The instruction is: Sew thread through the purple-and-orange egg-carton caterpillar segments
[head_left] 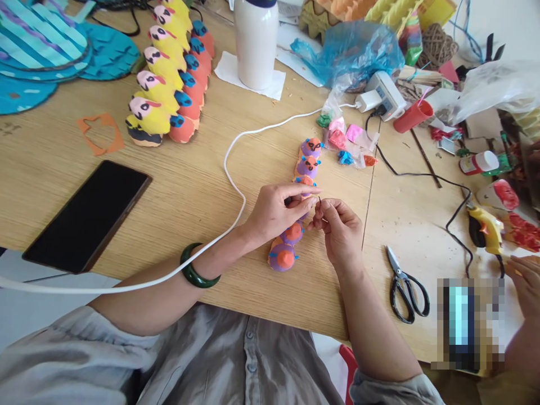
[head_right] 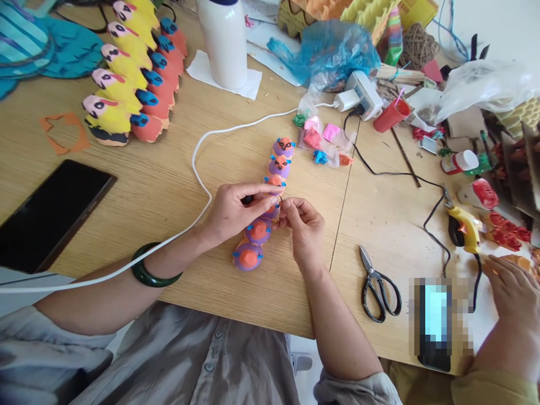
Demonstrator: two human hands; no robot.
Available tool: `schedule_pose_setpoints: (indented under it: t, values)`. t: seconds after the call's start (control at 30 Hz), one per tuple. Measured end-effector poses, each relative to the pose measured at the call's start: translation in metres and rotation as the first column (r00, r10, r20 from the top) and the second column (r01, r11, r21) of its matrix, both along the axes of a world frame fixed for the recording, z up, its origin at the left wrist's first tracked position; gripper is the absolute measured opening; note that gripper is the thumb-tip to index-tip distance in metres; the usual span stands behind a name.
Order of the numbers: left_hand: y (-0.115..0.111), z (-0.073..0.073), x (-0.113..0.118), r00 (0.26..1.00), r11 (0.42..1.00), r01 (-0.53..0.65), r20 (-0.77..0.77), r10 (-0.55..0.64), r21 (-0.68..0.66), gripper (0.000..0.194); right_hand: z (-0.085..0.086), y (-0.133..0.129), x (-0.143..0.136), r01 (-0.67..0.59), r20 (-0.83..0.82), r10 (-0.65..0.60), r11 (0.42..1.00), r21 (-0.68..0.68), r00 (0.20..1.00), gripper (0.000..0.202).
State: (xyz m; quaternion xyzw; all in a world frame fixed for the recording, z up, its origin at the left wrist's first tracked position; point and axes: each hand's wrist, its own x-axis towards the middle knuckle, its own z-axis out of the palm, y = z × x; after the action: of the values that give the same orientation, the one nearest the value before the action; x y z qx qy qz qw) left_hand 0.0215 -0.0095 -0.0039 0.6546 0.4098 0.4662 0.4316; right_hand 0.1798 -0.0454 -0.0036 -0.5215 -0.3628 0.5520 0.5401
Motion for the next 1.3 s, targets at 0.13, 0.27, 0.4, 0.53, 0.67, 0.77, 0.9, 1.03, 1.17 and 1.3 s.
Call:
schedule_pose_setpoints:
  t: [0.13, 0.27, 0.4, 0.53, 0.67, 0.77, 0.9, 1.03, 1.17, 1.3]
  values:
    - [0.0016, 0.0008, 0.0000, 1.000, 0.992, 0.004, 0.005, -0.004, -0.125, 0.028, -0.0002, 0.0005, -0.0004, 0.027, -0.012, -0.027, 1.000, -0.005, 1.000, 0.028]
    - [0.0030, 0.0007, 0.0003, 0.999, 0.989, 0.018, 0.054, -0.010, -0.148, 0.027, -0.0004, 0.0006, -0.0004, 0.016, -0.008, -0.016, 1.000, -0.009, 1.000, 0.030]
    - [0.0031, 0.0003, 0.0018, 0.995, 0.991, 0.032, 0.098, -0.020, -0.127, 0.018, -0.0005, -0.0001, -0.0004, -0.015, 0.001, 0.015, 1.000, -0.008, 1.000, 0.031]
    - [0.0037, 0.0014, 0.0024, 0.990, 0.990, 0.012, 0.139, 0.008, -0.141, 0.018, -0.0002, -0.0010, -0.0007, -0.024, 0.020, 0.024, 1.000, -0.001, 1.000, 0.031]
    - [0.0037, 0.0027, 0.0016, 0.993, 0.987, 0.007, 0.119, 0.013, -0.159, 0.019, 0.0000, -0.0010, -0.0008, -0.013, 0.054, 0.012, 1.000, 0.023, 0.998, 0.029]
    - [0.0032, 0.0035, 0.0013, 0.994, 0.984, 0.032, 0.105, -0.014, -0.177, 0.019, -0.0008, -0.0011, -0.0007, -0.005, 0.080, 0.003, 1.000, 0.020, 0.997, 0.028]
    - [0.0027, 0.0039, 0.0012, 0.993, 0.976, 0.046, 0.116, -0.022, -0.212, 0.025, -0.0012, -0.0014, -0.0004, 0.016, 0.106, -0.018, 1.000, 0.015, 0.994, 0.030]
    - [0.0020, 0.0019, 0.0010, 0.994, 0.970, 0.055, 0.101, -0.031, -0.238, 0.029, -0.0004, -0.0012, 0.0001, 0.035, 0.084, -0.036, 0.999, 0.019, 0.996, 0.027]
    - [0.0018, 0.0002, 0.0010, 0.993, 0.977, 0.086, 0.094, -0.069, -0.193, 0.020, -0.0008, -0.0011, 0.0000, 0.000, 0.020, 0.000, 1.000, 0.002, 1.000, 0.026]
    - [0.0032, 0.0010, 0.0022, 0.983, 0.971, 0.090, 0.175, -0.051, -0.223, 0.017, -0.0024, -0.0015, 0.0008, -0.045, 0.064, 0.044, 0.999, 0.012, 0.997, 0.030]
